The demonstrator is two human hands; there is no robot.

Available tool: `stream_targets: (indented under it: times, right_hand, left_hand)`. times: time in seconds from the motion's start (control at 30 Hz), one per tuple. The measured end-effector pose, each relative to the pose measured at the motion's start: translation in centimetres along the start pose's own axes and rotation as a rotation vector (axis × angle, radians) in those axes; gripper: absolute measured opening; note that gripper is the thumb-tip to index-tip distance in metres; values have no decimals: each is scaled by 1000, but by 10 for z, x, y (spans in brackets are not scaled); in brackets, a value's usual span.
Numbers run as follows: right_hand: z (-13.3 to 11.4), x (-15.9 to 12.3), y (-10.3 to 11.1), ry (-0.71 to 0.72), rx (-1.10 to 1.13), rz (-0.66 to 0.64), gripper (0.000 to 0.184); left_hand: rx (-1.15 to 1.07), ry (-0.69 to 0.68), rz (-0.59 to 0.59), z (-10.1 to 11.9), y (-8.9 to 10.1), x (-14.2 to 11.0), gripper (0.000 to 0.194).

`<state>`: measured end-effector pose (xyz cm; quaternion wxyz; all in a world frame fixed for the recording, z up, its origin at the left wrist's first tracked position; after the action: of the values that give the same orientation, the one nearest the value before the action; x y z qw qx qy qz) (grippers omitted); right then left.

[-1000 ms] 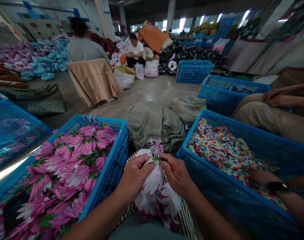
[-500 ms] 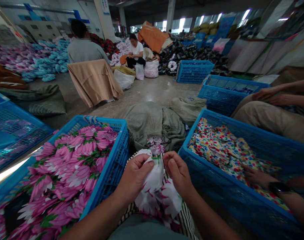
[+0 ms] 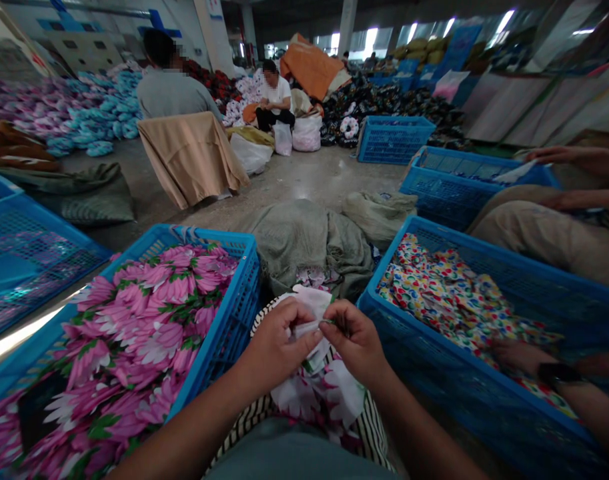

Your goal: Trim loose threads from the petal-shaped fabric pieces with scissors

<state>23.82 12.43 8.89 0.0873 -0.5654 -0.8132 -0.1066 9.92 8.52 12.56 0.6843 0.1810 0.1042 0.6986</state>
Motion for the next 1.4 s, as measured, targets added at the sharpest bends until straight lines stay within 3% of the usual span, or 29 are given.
stream_targets:
  times: [0.13, 0.3, 0.43, 0.53, 0.67, 0.87, 1.07, 1.3, 1.4]
  right_hand:
    - [4, -3, -1, -87, 188, 112, 16]
    - [10, -10, -10, -143, 312, 177, 24]
    - [13, -16, -20, -196, 292, 130, 23]
    - [12, -19, -23, -190, 185, -1, 21]
    - [5, -19, -12, -111, 105, -174, 23]
    - [-21, 2, 8, -54, -39, -348, 28]
    - [-38, 19, 7, 28, -185, -494, 26]
    - [-43, 24, 6, 47, -276, -635, 31]
    - [-42, 24, 6, 50, -309, -680, 30]
  left_hand:
    - [-155, -66, 179, -3, 2, -2, 7]
    - [-480, 41, 180, -11, -12, -4, 8]
    - [-729, 194, 300, -15, -23, -5, 15]
    - [-821, 220, 337, -14, -23, -3, 17]
    - [-784, 205, 257, -13, -12, 1, 21]
    - [-534, 159, 108, -13, 1, -4, 24]
    - [-443, 126, -26, -9, 2, -7, 28]
    - [-365, 15, -230, -10, 1, -4, 35]
    - [-331, -20, -261, -9, 1, -2, 35]
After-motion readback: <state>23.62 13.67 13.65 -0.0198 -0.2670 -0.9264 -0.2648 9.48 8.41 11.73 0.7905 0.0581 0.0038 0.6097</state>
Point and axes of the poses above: each hand's wrist, its own x-axis towards the middle knuckle, its own y-axis out of the back of the hand, z = x × y, the point moved 3 cm from there along x, towards the middle knuckle, and after that the axes turned 2 degrees about z, right-handed, at the moved point
